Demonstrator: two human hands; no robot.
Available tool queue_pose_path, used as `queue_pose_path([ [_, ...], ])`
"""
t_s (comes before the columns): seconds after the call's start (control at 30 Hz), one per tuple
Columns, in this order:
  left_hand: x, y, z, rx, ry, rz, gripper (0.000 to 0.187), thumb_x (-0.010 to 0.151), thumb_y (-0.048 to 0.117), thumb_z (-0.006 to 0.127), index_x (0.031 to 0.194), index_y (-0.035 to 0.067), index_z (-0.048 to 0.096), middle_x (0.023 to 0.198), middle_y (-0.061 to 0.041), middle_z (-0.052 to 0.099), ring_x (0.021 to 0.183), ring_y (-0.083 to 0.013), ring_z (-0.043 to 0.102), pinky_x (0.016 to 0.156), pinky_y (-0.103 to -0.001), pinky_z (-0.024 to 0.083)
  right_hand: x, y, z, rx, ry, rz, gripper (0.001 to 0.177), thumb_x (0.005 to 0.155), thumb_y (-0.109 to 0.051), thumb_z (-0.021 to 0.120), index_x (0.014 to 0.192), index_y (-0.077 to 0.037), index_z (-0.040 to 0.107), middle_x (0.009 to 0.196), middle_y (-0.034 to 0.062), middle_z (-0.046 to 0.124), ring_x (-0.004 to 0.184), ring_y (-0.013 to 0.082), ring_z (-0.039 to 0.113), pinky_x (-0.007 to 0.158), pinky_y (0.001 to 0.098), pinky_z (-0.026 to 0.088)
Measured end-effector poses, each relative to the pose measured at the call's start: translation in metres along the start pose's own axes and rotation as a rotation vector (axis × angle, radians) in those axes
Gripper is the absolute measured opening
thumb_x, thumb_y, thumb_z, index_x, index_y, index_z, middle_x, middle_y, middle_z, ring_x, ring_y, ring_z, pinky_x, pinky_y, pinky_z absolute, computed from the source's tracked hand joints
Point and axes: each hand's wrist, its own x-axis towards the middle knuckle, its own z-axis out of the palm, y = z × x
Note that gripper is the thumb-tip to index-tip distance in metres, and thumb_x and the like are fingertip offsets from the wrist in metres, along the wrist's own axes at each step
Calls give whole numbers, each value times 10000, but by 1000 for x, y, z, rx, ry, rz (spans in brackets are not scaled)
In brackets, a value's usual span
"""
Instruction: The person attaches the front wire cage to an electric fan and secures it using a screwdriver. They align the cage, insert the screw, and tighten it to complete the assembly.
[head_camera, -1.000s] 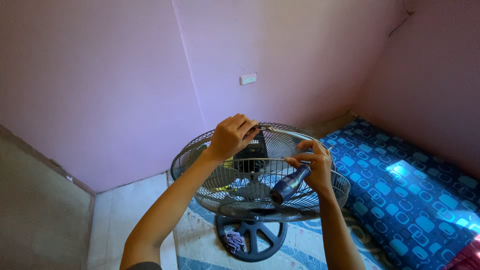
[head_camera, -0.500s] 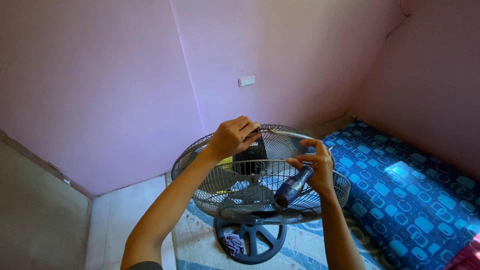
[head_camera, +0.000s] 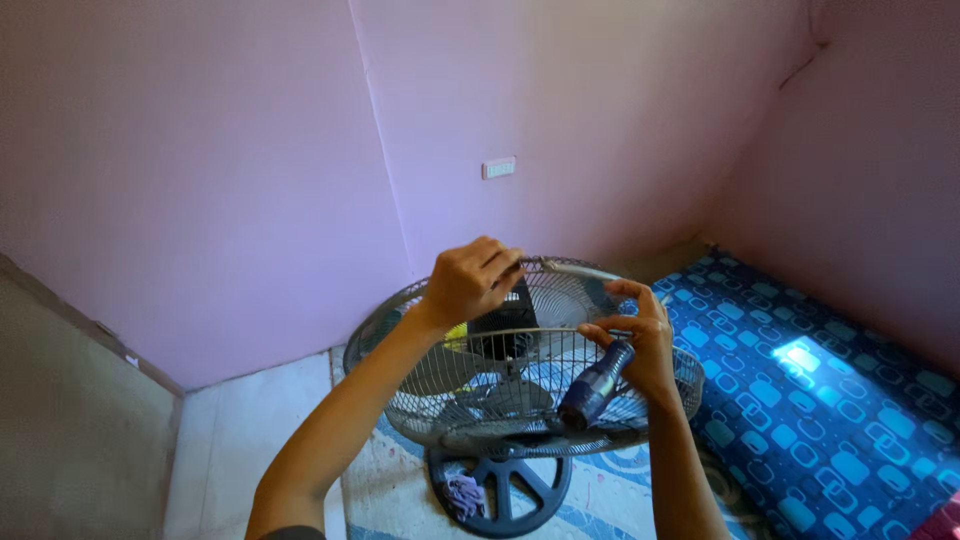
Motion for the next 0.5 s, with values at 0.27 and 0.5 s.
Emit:
queue_pose_path([
  [0.27, 3, 2, -3, 86, -11, 50, 396, 817, 402, 797, 979, 47, 728, 841, -57, 675, 763, -202, 654, 597, -326, 551, 1, 0, 0, -24, 1, -6, 286, 665, -394, 875, 774, -133, 837, 1294, 107, 648, 1258, 306, 534, 1029, 502, 407],
  [0.5, 27, 18, 32, 229, -41, 52, 421, 843, 492, 751, 1014, 108, 726, 950, -79, 702, 919, -212, 676, 726, -351, 570, 0, -2, -1, -26, 6, -80, 285, 678, -403, 869, 747, -130, 829, 1265, 98, 652, 1265, 296, 523, 1062, 502, 361],
])
